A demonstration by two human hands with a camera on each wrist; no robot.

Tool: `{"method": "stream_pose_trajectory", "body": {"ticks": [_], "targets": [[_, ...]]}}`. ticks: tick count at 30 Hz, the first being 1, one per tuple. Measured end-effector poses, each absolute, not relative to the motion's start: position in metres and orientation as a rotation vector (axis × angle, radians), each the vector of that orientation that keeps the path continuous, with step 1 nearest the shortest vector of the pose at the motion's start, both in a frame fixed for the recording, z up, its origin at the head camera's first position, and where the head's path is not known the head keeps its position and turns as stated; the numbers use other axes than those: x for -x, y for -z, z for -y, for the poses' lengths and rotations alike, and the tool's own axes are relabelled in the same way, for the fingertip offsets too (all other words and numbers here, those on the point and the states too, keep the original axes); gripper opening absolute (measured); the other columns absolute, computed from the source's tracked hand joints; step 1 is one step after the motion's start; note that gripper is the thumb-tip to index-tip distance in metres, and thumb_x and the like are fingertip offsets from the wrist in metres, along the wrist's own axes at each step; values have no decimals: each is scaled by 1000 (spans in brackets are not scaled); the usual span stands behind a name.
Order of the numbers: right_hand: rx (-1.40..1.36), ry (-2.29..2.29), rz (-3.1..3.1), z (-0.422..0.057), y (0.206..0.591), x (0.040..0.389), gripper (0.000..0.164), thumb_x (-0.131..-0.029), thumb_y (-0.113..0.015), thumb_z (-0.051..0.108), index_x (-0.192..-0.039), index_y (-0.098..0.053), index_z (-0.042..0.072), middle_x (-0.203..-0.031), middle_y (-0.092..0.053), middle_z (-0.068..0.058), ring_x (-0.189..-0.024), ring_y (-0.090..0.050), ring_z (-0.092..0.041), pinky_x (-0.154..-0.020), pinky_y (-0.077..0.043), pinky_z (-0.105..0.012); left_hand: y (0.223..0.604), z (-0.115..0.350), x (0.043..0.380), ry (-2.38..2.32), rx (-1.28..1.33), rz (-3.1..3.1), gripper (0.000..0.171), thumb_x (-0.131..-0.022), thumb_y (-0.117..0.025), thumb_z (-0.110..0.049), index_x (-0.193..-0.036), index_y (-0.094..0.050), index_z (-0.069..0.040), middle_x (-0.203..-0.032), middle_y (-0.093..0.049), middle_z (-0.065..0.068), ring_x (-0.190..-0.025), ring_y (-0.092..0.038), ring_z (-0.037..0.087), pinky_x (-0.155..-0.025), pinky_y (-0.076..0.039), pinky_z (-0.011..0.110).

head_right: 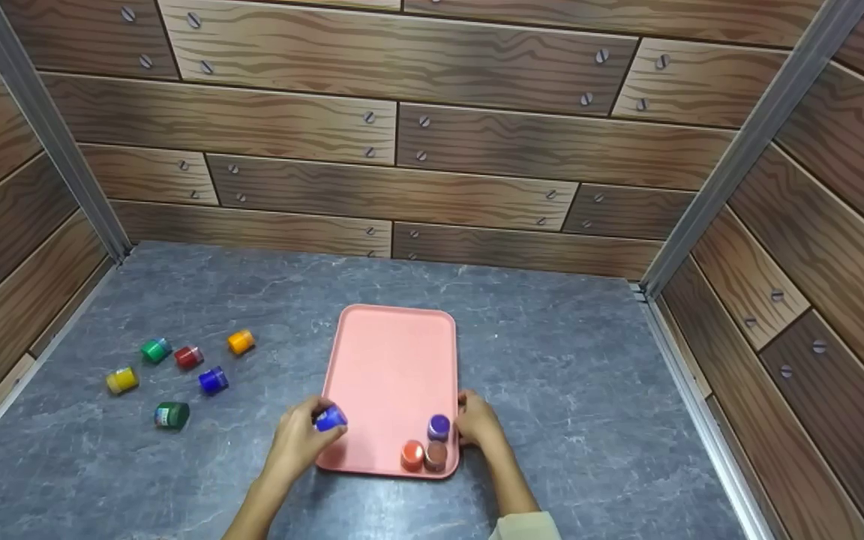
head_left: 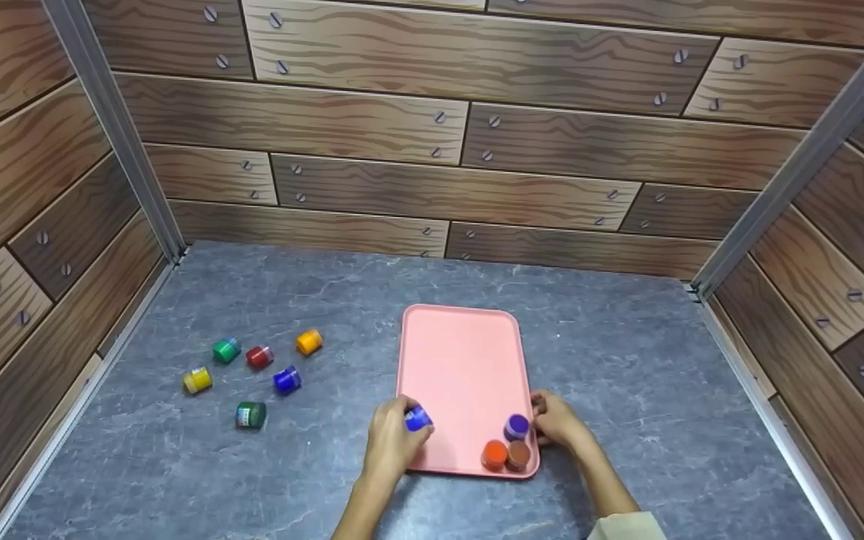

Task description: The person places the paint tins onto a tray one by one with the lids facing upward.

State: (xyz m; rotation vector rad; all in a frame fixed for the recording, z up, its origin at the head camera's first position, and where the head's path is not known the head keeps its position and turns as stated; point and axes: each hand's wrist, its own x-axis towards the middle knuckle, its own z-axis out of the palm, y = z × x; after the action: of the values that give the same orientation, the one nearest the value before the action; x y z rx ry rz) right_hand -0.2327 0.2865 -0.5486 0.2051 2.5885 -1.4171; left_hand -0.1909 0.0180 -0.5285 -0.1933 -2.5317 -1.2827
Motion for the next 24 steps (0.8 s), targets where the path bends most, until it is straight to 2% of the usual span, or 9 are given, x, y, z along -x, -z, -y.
{"method": "stream_pose_trajectory", "body": {"ticks": [12, 18, 24], "targets": [[-186, 1409, -2582, -287, 548, 233, 46, -66, -42, -16, -111, -47, -12, -79, -47, -13, -65, -52, -22, -50, -52, -34, 534, -31, 185, 1369, 357, 2550, 34, -60, -80, -5, -82, -54, -4, -80, -54, 4, -73, -56, 20, -62, -50, 27], [-204, 1415, -2581, -287, 550, 233, 43, -67, -41, -16, -109, -48, -11, -78, -47, -12, -63, -51, -21, -49, -51, -34, 537, -42, 183, 1374, 412, 2591, 37, -60, -81, -8, -85, -53, -6, -82, -53, 0, -74, -55, 17, -65, -49, 26], [-200, 1406, -2587, -287, 550, 234, 42, -67, -42, -16, -108, -48, -11, -79, -48, -13, -64, -51, -21, -50, -51, -34, 541, -51, 182, 1271, 454, 2614, 35, -59, -82, -15, -82, -55, -10, -78, -55, -2, -75, -48, 15, -67, -44, 28]]}}
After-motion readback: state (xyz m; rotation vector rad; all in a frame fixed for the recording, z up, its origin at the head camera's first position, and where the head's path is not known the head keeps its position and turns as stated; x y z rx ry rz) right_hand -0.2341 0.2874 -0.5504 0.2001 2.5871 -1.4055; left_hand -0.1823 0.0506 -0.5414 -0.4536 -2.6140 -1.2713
